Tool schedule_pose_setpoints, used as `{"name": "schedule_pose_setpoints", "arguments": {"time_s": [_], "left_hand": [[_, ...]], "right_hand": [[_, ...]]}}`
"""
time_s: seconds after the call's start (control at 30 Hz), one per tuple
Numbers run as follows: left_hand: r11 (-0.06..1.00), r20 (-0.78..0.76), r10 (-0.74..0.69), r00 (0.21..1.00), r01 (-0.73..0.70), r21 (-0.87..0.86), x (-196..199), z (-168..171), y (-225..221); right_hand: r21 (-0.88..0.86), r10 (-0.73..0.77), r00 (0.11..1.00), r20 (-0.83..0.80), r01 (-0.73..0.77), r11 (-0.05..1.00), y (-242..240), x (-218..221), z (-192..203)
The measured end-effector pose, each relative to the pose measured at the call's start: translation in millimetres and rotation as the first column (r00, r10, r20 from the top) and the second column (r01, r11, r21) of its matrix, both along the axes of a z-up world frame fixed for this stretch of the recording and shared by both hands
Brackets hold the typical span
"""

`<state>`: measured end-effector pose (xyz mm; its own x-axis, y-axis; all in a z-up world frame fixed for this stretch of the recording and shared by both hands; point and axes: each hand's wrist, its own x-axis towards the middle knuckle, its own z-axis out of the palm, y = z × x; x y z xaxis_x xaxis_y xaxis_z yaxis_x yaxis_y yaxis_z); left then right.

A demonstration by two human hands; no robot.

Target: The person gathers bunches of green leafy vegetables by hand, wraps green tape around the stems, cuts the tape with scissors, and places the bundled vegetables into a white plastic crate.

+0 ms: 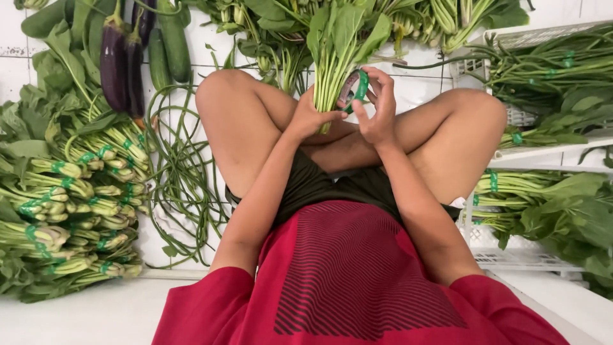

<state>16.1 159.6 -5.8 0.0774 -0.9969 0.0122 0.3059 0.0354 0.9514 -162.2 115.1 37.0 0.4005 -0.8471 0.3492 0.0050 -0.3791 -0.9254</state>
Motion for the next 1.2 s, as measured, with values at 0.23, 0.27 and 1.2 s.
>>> {"name": "schedule_pose_setpoints", "arguments": {"time_s": [0.23, 0.27, 1.2], "left_hand": [[1.000, -0.005, 0.015, 1.000, -0.015, -0.026, 0, 4, 1], [0.999, -0.021, 0.014, 1.000, -0.014, -0.033, 0, 8, 2], [0.943, -0.127, 0.307, 0.943, -0.283, 0.177, 2, -25, -14]], "right_hand": [[0.036, -0.052, 0.998, -0.023, 0.053, 0.998, -3, -4, -5], [0.003, -0.057, 0.998, -0.037, 0.058, 0.998, -1, -4, -1], [-0.401, -0.264, 0.949, -0.172, 0.177, 0.899, 5, -4, -46]]}}
